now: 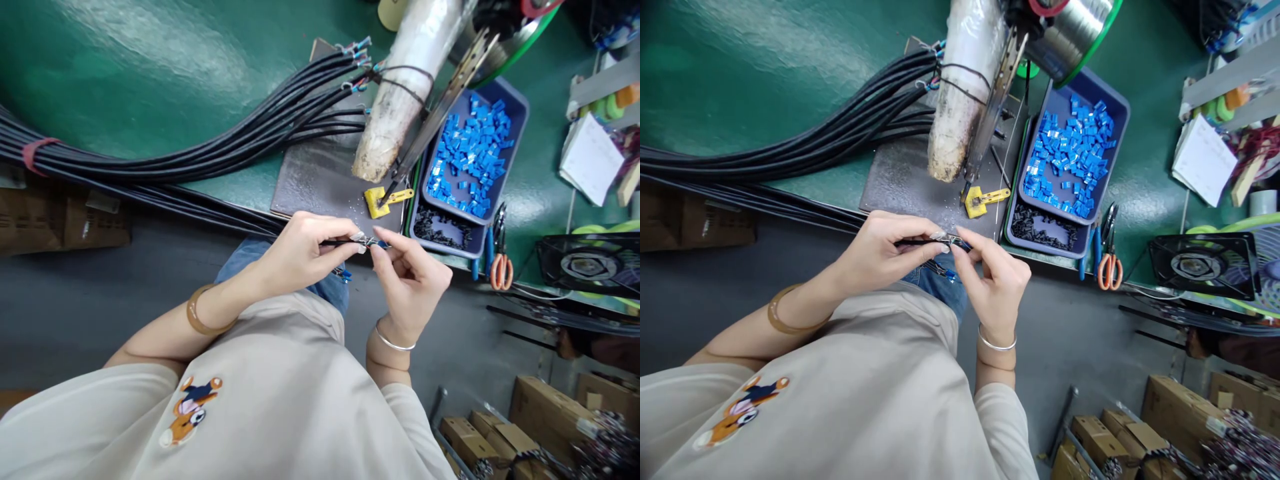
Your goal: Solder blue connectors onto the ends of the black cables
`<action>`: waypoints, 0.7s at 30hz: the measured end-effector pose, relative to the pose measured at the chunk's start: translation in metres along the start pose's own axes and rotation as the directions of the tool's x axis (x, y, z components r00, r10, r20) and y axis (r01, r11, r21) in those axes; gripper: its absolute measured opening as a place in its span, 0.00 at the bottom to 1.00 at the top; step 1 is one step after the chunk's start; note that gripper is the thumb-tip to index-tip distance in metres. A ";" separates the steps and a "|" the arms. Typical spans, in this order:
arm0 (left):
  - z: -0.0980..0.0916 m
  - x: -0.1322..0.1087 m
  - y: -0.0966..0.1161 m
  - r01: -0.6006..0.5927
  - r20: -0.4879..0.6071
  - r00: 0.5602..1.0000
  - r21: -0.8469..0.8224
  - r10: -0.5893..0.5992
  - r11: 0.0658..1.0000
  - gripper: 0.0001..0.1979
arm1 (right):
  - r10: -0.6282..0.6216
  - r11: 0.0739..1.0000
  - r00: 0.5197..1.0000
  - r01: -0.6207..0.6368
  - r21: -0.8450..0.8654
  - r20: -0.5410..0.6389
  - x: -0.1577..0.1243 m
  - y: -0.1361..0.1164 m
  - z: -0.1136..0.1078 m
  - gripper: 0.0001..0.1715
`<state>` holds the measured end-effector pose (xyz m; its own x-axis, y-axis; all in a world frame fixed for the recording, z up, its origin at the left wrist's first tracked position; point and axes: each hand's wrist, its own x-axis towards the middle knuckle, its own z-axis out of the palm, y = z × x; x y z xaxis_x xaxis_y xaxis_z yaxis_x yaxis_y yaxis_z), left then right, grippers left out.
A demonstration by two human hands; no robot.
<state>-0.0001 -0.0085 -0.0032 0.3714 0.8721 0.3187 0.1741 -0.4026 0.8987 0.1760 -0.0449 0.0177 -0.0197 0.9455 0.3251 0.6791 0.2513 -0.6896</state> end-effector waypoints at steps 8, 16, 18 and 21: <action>0.003 0.001 -0.001 0.120 0.009 0.993 -0.034 -0.120 0.992 0.06 | -0.375 0.900 0.925 0.346 -0.265 -0.064 0.004 0.008 0.008 0.12; 0.004 0.000 0.000 0.238 0.012 0.971 -0.200 -0.240 0.951 0.06 | 0.020 0.988 0.999 -0.027 0.153 0.048 0.003 0.011 0.012 0.04; 0.004 0.000 0.001 0.228 0.013 0.973 -0.231 -0.232 0.946 0.05 | 0.143 0.946 0.978 -0.180 0.270 0.149 0.003 0.011 0.012 0.08; 0.005 0.001 0.003 0.240 0.014 0.969 -0.261 -0.245 0.935 0.05 | 0.148 0.948 0.988 -0.151 0.279 0.032 0.003 0.011 0.011 0.09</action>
<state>0.0053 -0.0104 -0.0017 0.3298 0.9403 0.0845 0.0135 -0.0942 0.9955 0.1756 -0.0373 0.0042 0.0574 0.9785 0.1983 0.4422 0.1531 -0.8838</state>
